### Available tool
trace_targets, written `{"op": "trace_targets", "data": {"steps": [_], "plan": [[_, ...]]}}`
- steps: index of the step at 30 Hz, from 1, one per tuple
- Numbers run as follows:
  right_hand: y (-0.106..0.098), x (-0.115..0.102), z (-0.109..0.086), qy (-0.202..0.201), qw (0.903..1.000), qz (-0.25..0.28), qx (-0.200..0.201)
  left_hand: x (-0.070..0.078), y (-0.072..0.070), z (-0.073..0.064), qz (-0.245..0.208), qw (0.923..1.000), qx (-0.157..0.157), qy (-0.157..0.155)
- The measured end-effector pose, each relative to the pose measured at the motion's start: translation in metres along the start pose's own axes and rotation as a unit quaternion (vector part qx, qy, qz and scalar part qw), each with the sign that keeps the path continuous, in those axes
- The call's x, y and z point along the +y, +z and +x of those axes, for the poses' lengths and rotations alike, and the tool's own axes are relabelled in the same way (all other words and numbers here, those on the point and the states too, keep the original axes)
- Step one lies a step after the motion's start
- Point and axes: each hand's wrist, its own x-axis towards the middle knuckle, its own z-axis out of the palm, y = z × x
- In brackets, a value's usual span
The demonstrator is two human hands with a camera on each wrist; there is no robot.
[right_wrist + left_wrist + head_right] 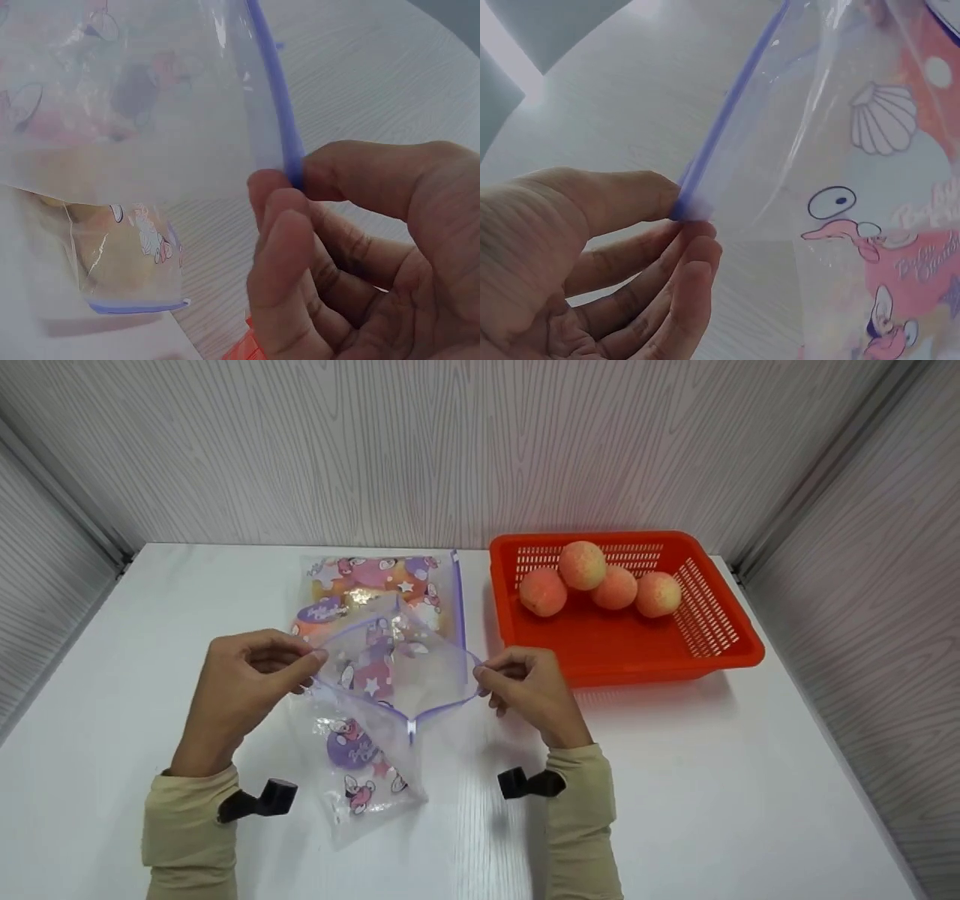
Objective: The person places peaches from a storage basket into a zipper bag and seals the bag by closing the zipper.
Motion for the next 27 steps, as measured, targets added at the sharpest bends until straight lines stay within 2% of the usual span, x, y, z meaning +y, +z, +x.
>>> {"op": "trace_targets", "data": {"steps": [3, 6, 13, 16, 22, 27], "plan": [[0.004, 0.0, 0.001, 0.003, 0.9998, -0.008, -0.017, 0.002, 0.014, 0.0, -0.009, 0.9999, -0.011, 0.0], [0.008, -0.001, 0.002, 0.007, 0.9997, -0.021, -0.014, 0.002, 0.024, 0.002, -0.018, 0.9998, -0.007, 0.002], [0.013, -0.004, 0.003, 0.012, 0.999, -0.043, -0.005, 0.003, 0.029, 0.002, 0.027, 0.9994, 0.021, 0.008], [0.016, -0.006, 0.002, 0.012, 0.9987, -0.05, -0.006, 0.005, 0.031, 0.002, 0.027, 0.999, 0.033, 0.009], [0.022, -0.014, -0.002, -0.033, 0.9935, -0.109, 0.001, 0.005, 0.047, 0.002, 0.033, 0.996, 0.069, 0.046], [0.009, -0.038, -0.016, -0.06, 0.9802, -0.181, 0.054, 0.008, 0.055, 0.001, 0.012, 0.9961, 0.069, 0.054]]}}
